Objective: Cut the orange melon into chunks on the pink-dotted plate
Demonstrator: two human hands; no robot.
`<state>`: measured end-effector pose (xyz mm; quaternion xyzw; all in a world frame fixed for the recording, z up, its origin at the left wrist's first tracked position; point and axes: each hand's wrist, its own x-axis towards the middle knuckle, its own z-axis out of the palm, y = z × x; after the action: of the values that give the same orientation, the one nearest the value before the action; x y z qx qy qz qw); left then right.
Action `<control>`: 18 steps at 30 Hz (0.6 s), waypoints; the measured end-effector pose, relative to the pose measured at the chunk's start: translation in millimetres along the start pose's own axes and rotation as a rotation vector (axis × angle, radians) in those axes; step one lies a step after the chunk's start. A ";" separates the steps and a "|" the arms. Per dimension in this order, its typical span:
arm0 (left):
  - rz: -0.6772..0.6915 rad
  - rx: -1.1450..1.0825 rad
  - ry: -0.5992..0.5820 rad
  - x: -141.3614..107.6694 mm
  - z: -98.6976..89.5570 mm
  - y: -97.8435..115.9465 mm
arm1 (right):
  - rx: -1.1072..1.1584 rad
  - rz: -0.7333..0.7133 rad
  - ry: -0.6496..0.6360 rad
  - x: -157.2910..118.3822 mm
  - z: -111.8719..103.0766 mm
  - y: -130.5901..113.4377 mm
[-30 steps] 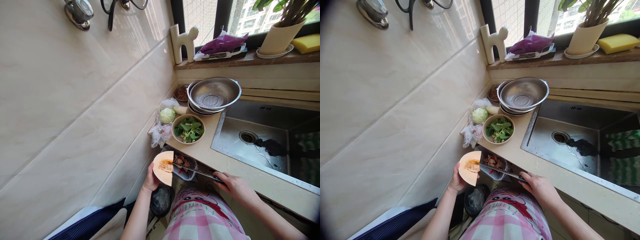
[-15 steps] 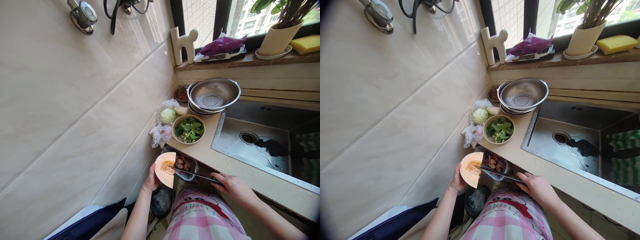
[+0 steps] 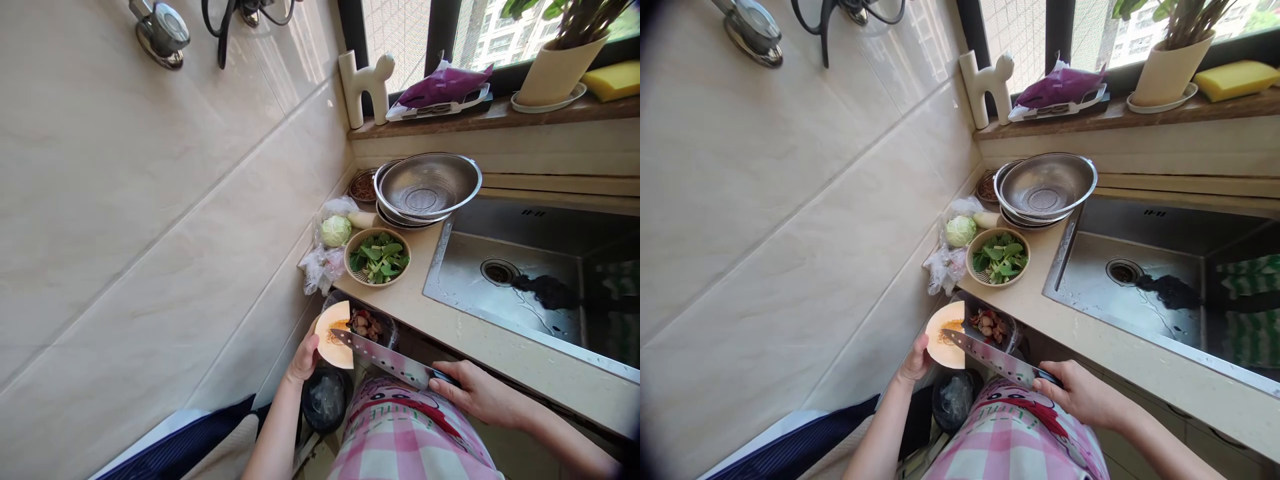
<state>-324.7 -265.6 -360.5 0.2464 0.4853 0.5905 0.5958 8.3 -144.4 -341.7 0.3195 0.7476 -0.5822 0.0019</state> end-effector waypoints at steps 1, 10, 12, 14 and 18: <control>0.020 0.021 -0.009 -0.4 4.0 3.3 | 0.017 0.007 -0.027 -0.9 -1.4 -0.9; 0.185 0.159 0.062 -1.2 23.8 13.5 | 0.476 0.285 -0.383 -8.3 15.3 -1.9; 0.221 0.214 0.061 -1.2 21.8 11.4 | 0.658 0.316 -0.467 -10.2 20.1 -1.2; 0.244 0.244 0.076 -1.6 20.4 9.5 | 0.803 0.342 -0.531 -12.7 22.8 -1.3; 0.266 0.261 0.145 -3.6 23.1 8.6 | 0.962 0.368 -0.546 -16.8 23.5 -2.8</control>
<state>-308.0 -261.0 -342.6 0.3405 0.5625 0.6122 0.4392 11.6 -173.2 -340.5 0.2474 0.3038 -0.9076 0.1505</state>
